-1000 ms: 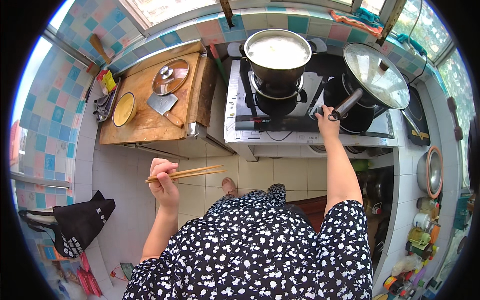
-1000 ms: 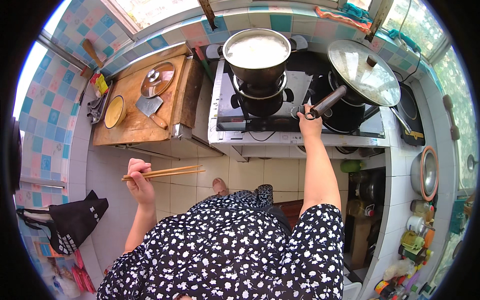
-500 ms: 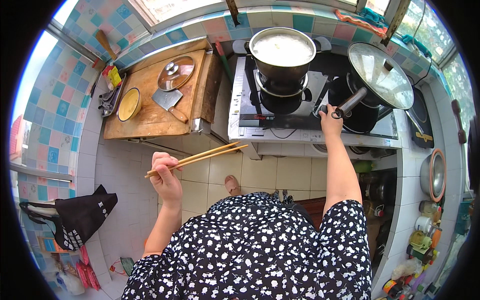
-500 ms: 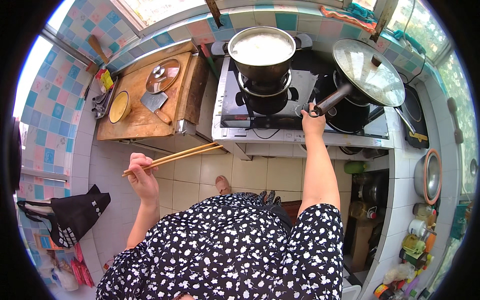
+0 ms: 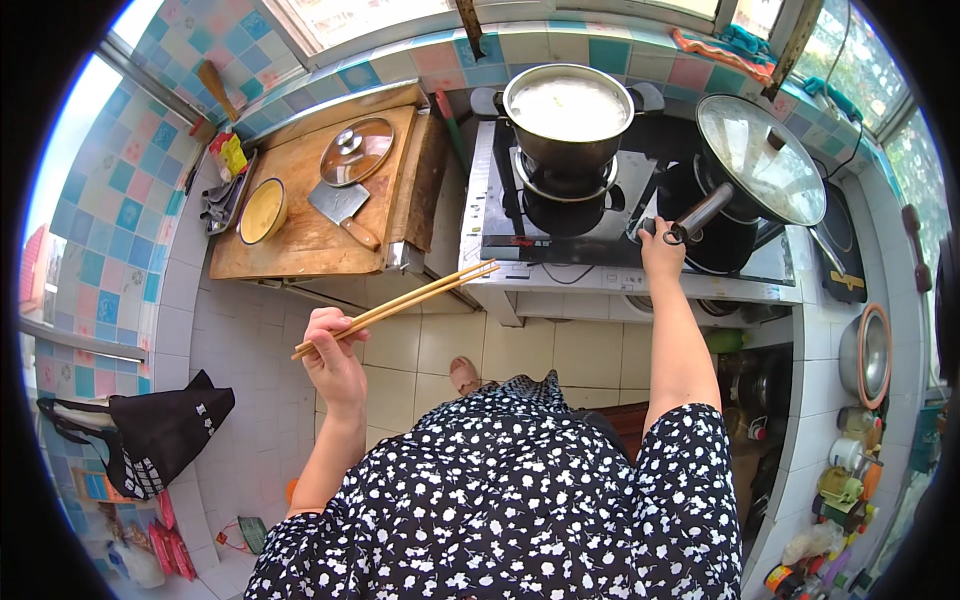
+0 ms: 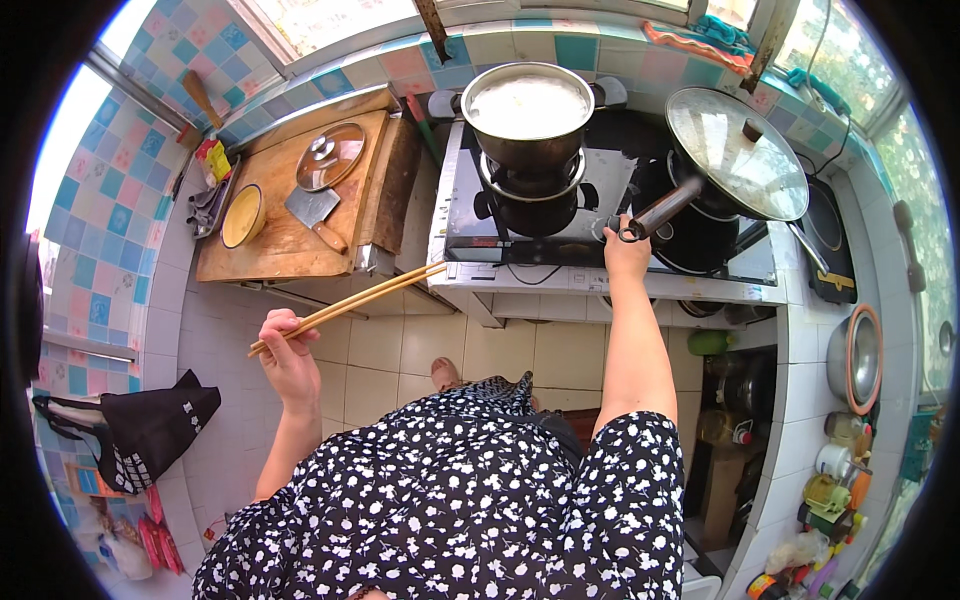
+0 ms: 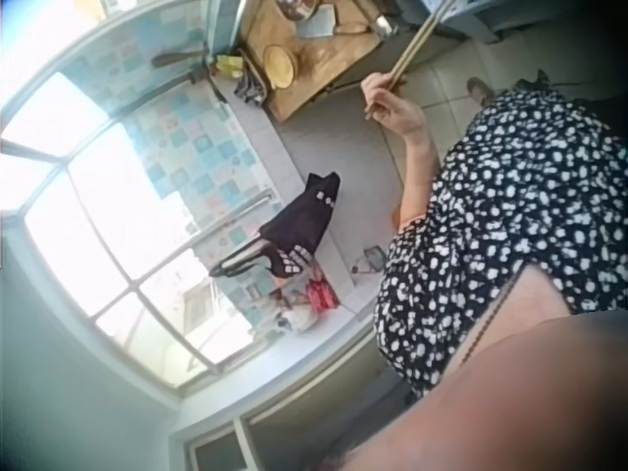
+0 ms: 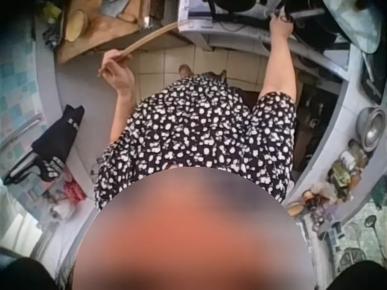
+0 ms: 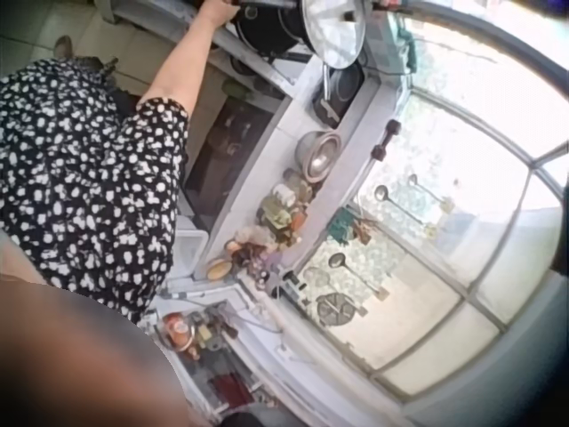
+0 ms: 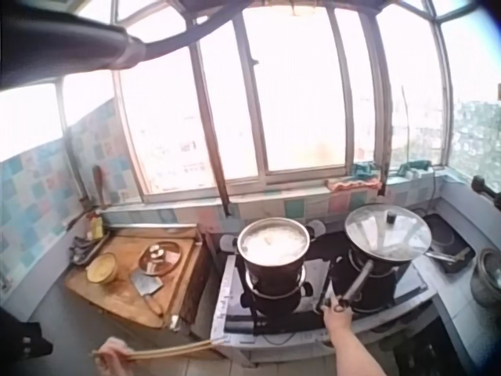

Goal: The person prepares a bowl of noodles by stirring a pot of boiling water on a gas stove using chopsticks. They occasionally check the noodles and adjust the heat. A second person briefly enters the kitchen to retrieve a bowl of vegetables from the floor.

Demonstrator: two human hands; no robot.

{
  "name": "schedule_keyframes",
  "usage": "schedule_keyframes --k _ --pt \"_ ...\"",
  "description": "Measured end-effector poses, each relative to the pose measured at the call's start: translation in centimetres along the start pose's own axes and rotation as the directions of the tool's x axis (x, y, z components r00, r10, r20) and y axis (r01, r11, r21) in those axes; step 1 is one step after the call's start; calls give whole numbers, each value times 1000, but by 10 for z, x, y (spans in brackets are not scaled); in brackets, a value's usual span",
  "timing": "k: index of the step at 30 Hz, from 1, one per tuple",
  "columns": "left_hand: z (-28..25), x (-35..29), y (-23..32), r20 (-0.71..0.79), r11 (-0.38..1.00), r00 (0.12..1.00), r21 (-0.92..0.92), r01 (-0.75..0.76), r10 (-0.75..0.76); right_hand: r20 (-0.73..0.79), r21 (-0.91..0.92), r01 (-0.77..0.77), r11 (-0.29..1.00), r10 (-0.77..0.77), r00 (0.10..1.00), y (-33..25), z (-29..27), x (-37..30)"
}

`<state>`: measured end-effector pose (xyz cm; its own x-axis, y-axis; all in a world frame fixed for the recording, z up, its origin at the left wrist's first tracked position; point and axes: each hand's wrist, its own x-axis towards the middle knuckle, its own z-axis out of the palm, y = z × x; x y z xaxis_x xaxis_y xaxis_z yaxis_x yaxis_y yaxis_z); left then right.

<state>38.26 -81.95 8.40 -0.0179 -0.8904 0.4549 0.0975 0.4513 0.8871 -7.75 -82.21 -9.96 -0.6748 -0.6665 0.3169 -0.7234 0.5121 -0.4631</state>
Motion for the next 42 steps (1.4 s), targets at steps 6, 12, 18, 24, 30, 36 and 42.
schedule_keyframes --k 6,12,18,24,30,36,42 --pt "2 -1 0 19 1000 1000 -4 0 0 6 2 18 1000 -18 1000 2 0 1" --pt "1 -2 -1 31 1000 999 6 6 -6 22 42 -24 999 23 1000 3 0 1" --pt "2 -3 -2 42 1000 999 -4 16 -15 22 31 -21 999 20 1000 -2 -5 0" --pt "3 -4 -3 35 999 999 -20 27 -27 1 30 -1 1000 1 1000 2 -1 0" --pt "4 -4 -1 17 997 998 -51 60 -59 20 6 13 1000 -13 1000 1 -1 0" --pt "2 -4 -1 -4 991 995 -99 94 -95 -3 18 75 997 -75 997 5 -1 1" --pt "-2 -6 -4 -43 946 967 -222 237 -252 11 19 57 998 -57 998 3 -3 -1"
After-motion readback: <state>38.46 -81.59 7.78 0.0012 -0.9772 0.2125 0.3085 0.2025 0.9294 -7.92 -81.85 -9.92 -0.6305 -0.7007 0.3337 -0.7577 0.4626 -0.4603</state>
